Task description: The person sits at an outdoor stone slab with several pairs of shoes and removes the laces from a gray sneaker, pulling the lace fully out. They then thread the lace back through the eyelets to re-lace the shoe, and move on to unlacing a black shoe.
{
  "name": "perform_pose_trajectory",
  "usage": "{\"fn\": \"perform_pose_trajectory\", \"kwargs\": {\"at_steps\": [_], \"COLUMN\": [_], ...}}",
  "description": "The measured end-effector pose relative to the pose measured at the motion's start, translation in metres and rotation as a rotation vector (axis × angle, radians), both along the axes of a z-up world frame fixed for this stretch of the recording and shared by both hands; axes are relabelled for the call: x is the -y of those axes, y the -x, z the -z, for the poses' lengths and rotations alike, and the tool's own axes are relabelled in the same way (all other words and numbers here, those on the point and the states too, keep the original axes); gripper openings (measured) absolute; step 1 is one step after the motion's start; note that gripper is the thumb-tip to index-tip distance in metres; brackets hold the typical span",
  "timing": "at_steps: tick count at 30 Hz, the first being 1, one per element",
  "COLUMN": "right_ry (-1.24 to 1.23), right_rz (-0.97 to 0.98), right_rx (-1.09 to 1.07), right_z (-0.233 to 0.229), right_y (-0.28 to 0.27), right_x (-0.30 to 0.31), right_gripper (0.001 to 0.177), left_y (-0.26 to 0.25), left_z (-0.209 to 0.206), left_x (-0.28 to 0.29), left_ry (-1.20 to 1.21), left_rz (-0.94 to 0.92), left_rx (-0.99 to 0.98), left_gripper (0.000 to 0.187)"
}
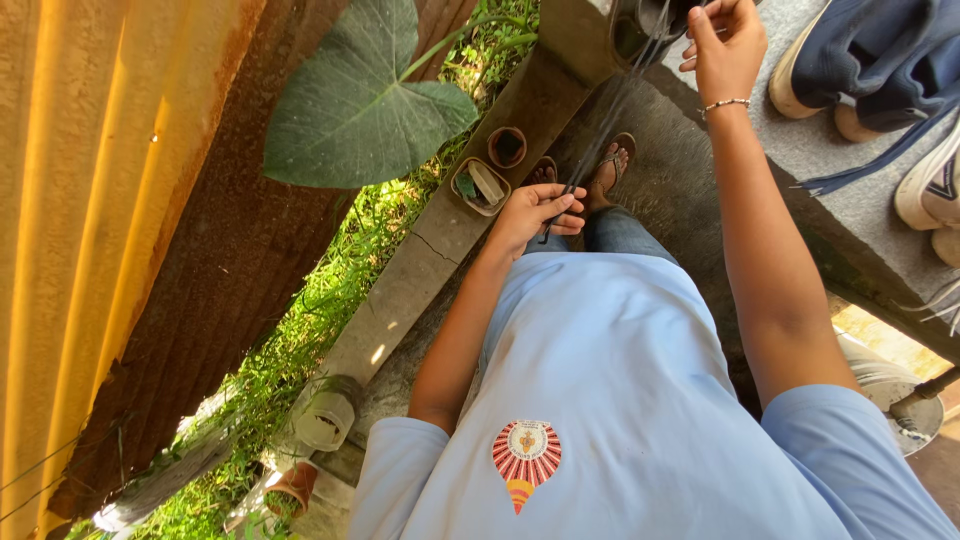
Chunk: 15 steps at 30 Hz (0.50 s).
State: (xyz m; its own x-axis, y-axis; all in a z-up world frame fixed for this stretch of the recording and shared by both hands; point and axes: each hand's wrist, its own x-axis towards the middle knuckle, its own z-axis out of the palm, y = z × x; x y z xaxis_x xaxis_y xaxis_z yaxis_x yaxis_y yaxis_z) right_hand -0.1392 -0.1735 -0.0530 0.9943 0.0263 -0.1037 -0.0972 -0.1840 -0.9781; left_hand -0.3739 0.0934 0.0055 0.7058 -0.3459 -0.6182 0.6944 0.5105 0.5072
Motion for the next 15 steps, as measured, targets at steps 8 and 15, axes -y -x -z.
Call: {"fn": "perform_pose_trajectory", "kwargs": {"at_steps": [8,15], "right_ry": [0.517,0.570], "right_rz": [-0.152,-0.313], "right_rx": [0.533,0.537], "right_z": [-0.064,-0.079], "right_y": [-0.035,-0.095], "right_x": [-0.018,-0.017], "right_gripper": [0.015,0.011], "left_y": [-0.053,-0.118], "left_z": [-0.040,-0.072], "left_x": [0.008,0.013], "left_ry": [-0.188,-0.365], "left_rz": [0.058,0.048], "left_rx": [0.138,0.184], "left_gripper": [0.027,0.024]}}
